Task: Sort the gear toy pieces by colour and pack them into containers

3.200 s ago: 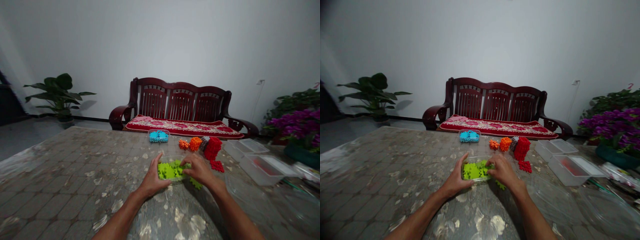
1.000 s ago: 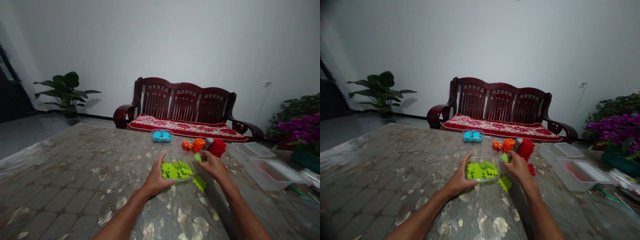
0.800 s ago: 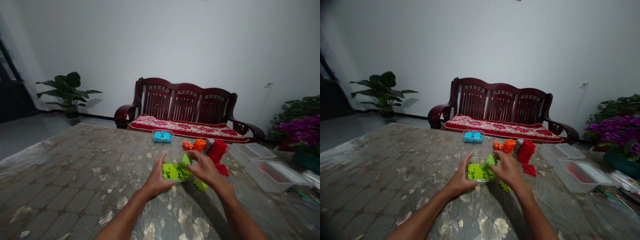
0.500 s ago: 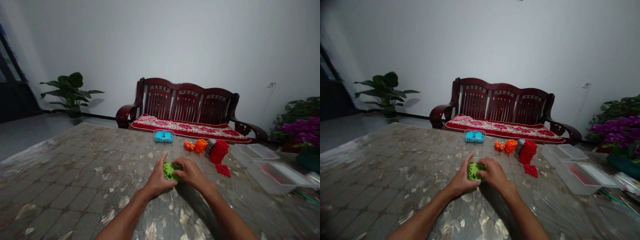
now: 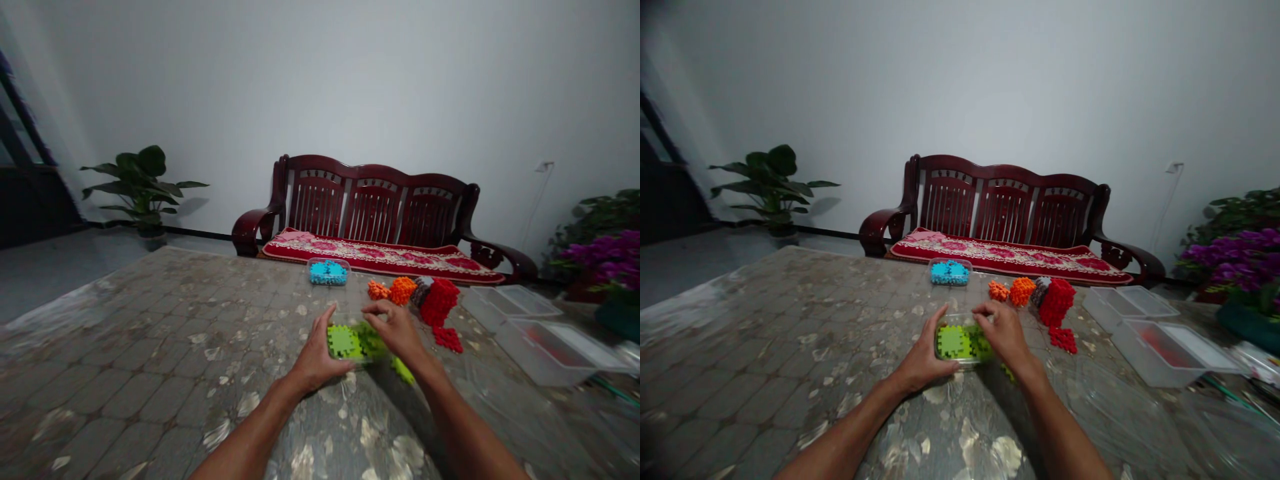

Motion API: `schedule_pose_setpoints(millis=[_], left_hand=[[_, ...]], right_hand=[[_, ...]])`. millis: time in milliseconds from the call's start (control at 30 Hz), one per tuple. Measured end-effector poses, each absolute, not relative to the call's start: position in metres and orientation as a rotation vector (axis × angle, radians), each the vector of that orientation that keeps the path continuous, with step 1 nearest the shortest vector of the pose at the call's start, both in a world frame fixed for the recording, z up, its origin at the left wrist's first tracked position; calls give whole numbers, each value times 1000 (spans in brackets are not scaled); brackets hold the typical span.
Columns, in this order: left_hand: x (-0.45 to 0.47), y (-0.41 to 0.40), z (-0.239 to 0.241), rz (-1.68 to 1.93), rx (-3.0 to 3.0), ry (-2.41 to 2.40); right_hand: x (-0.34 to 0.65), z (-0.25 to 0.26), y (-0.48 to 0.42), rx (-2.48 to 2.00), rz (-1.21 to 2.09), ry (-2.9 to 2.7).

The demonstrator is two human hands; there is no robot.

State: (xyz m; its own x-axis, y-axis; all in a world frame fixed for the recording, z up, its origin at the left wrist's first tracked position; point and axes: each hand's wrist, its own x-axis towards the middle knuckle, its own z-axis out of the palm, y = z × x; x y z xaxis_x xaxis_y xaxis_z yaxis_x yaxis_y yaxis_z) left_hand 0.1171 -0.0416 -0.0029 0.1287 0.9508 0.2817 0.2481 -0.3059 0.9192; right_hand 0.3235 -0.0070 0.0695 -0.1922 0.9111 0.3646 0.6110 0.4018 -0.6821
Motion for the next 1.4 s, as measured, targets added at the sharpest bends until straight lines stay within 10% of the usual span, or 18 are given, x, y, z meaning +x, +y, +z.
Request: schedule_pose_setpoints(millis=[900, 1400], left_hand=[[116, -42, 1, 1233, 1678, 1238], [116, -40, -3, 1244, 1704, 1226]], right_hand=[[378, 53, -62, -2094, 174, -2408], [379, 102, -40, -1576, 295, -2206]])
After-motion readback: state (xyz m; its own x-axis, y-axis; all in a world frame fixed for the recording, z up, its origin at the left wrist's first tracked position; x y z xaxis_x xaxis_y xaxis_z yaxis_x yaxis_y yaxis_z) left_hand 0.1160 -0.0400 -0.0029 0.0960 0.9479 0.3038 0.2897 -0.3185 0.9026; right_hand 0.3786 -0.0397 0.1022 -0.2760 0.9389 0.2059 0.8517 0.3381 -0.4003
